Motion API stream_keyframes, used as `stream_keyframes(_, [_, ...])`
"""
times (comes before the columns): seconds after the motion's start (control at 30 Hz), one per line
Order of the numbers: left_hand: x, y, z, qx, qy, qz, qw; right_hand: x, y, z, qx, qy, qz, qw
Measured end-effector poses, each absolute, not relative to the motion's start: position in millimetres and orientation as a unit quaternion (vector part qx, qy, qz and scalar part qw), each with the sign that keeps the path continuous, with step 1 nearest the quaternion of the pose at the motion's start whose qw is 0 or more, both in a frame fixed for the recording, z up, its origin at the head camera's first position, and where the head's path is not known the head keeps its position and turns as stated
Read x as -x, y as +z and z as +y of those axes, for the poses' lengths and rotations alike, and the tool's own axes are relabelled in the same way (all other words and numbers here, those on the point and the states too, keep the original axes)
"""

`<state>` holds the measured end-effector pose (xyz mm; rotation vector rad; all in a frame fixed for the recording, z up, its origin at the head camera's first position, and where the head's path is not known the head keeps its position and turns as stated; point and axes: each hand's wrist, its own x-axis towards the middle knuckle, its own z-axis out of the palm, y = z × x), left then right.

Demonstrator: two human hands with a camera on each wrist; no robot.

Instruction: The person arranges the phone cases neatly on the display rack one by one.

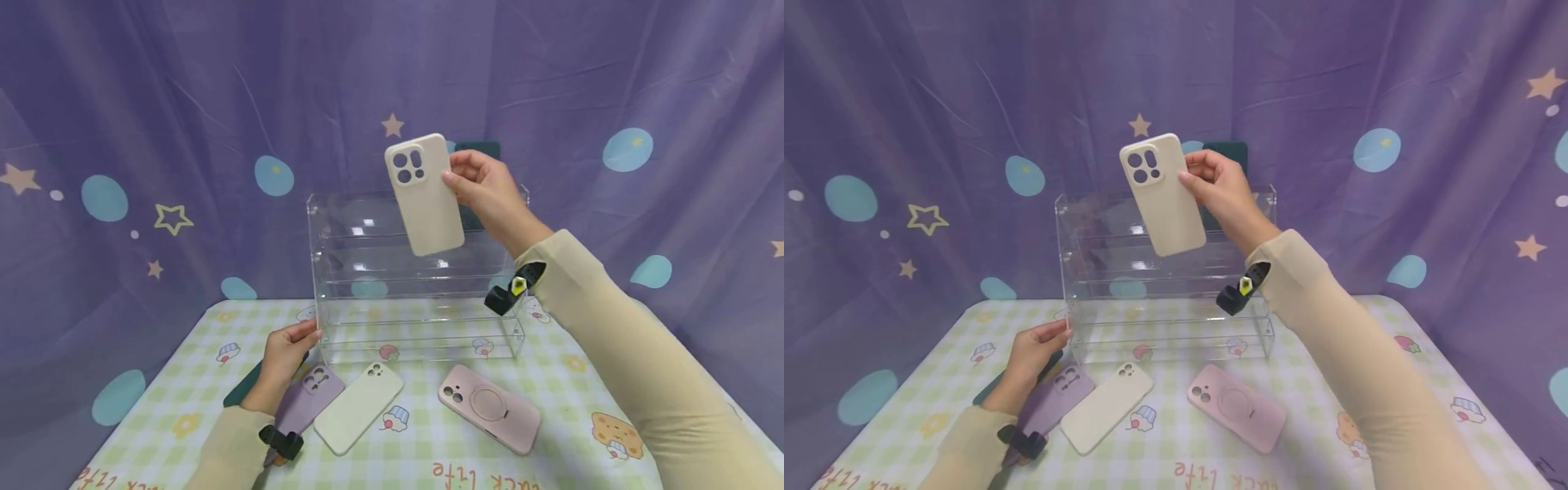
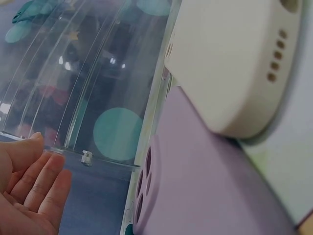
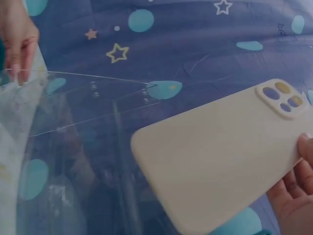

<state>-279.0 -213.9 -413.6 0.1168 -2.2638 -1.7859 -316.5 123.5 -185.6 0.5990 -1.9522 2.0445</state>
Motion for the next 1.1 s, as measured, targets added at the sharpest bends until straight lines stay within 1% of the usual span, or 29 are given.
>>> stream_keyframes(0.2, [277,-412,-212,-0.042,-0.609,-0.782,0.123,335,-168,101,-0.241,0.724,-0.628,0.154])
stream_keyframes(0.5, [273,-410,-209,-0.04,-0.608,-0.784,0.119,352,-154,76,-0.236,0.769,-0.556,0.21])
stream_keyframes(0.7, [270,-407,-208,-0.042,-0.611,-0.781,0.125,360,-148,66,-0.242,0.785,-0.522,0.229])
stream_keyframes(0.83, [270,-407,-206,-0.038,-0.617,-0.776,0.127,367,-150,63,-0.233,0.781,-0.53,0.234])
stream_keyframes(1.1, [269,-411,-201,-0.032,-0.616,-0.778,0.122,380,-168,64,-0.22,0.766,-0.551,0.248])
